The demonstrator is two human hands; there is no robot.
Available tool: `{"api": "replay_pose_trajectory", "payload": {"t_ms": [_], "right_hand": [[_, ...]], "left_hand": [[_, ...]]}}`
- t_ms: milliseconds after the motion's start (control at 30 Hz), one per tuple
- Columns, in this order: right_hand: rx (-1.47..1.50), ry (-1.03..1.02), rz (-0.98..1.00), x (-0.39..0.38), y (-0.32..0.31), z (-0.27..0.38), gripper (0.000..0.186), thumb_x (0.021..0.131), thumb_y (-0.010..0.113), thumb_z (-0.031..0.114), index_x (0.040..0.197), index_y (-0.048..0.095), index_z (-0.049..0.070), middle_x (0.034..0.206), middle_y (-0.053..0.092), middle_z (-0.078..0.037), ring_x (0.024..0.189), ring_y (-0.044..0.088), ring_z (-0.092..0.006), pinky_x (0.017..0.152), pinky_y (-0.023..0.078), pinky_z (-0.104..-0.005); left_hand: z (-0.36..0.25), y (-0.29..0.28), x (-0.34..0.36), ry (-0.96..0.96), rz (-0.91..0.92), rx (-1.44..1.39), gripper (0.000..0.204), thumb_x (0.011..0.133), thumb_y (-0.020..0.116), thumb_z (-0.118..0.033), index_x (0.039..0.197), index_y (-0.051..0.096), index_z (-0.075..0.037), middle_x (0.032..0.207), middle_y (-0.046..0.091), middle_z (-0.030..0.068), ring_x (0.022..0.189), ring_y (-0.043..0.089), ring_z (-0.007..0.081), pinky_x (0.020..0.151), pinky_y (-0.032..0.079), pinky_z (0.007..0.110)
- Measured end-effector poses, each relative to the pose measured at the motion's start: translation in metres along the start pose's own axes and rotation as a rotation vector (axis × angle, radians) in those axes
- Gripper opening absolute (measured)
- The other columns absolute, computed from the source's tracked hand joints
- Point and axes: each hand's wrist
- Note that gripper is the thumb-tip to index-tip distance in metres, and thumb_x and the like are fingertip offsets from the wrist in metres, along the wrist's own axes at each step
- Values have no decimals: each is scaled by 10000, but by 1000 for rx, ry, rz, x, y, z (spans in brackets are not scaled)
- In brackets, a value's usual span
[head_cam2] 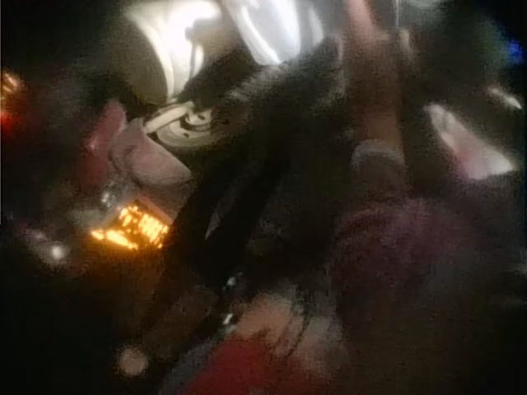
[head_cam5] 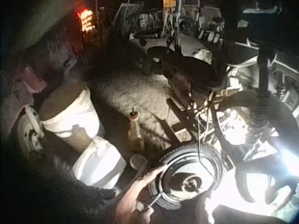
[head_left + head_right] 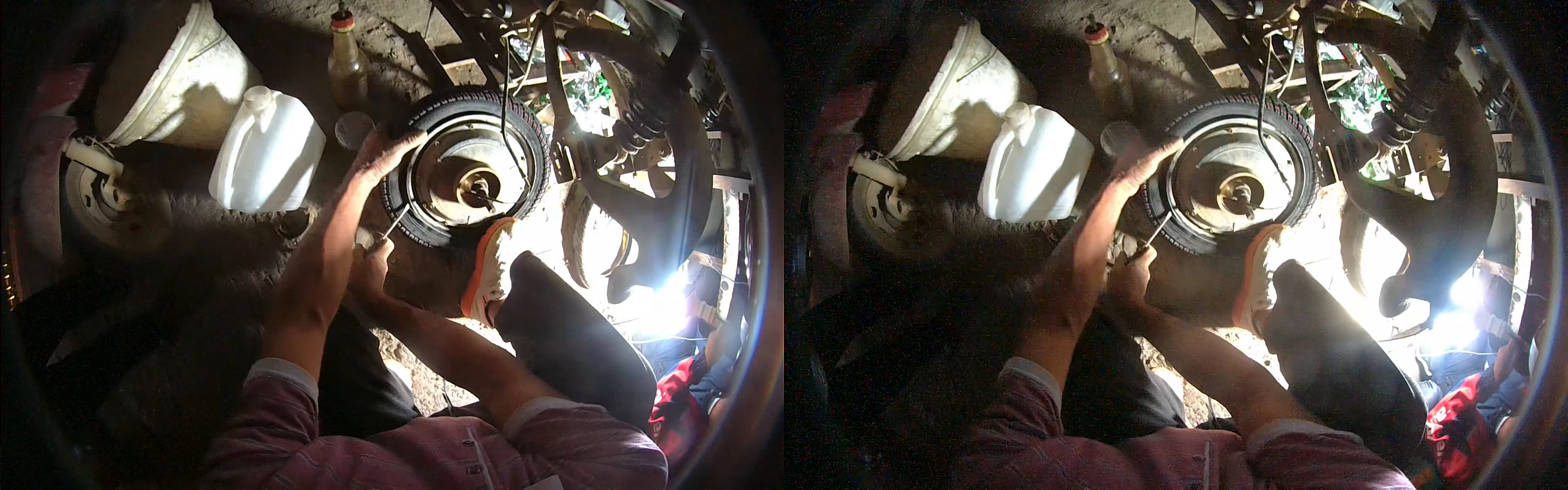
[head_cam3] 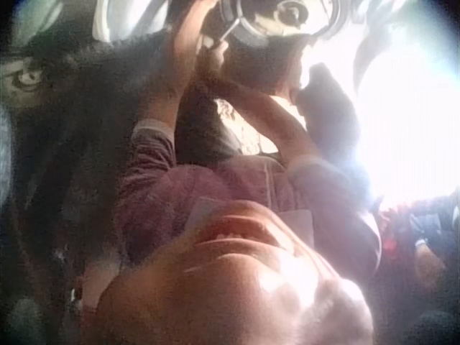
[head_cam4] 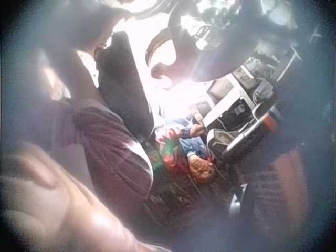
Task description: The person uses a metal tire lever to pry the bead of a small tire off its rim. They repeatedly insert the lever between the tire and rim, lever the bead over the edge, and reposition the tool around the circumference.
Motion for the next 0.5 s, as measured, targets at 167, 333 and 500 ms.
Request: {"api": "replay_pose_trajectory", "payload": {"t_ms": [167,333,500], "right_hand": [[35,-111,-59,3,4,-8,410,987,576,151,1338,375,90,1087,673,-293,1012,683,-473,847,525,-535],[28,-125,-79,10,14,-18,430,980,571,137,1354,368,76,1026,680,-311,953,687,-499,813,532,-551],[82,-92,-34,10,14,-14,435,991,572,139,1361,351,77,1086,659,-297,997,674,-478,842,525,-531]], "left_hand": [[10,5,3,182,-182,104,540,887,807,-359,1246,674,22,1191,737,165,1106,679,228,975,522,358],[11,10,7,217,-252,171,538,878,813,-352,1232,676,30,1205,734,176,1111,693,261,983,524,366],[3,11,1,191,-287,280,590,875,810,-345,1257,656,78,1273,707,185,1157,668,274,1035,496,366]]}}
Point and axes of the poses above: each hand's wrist, its own x-axis towards the middle knuckle, its own y-axis out of the palm, z = x × y
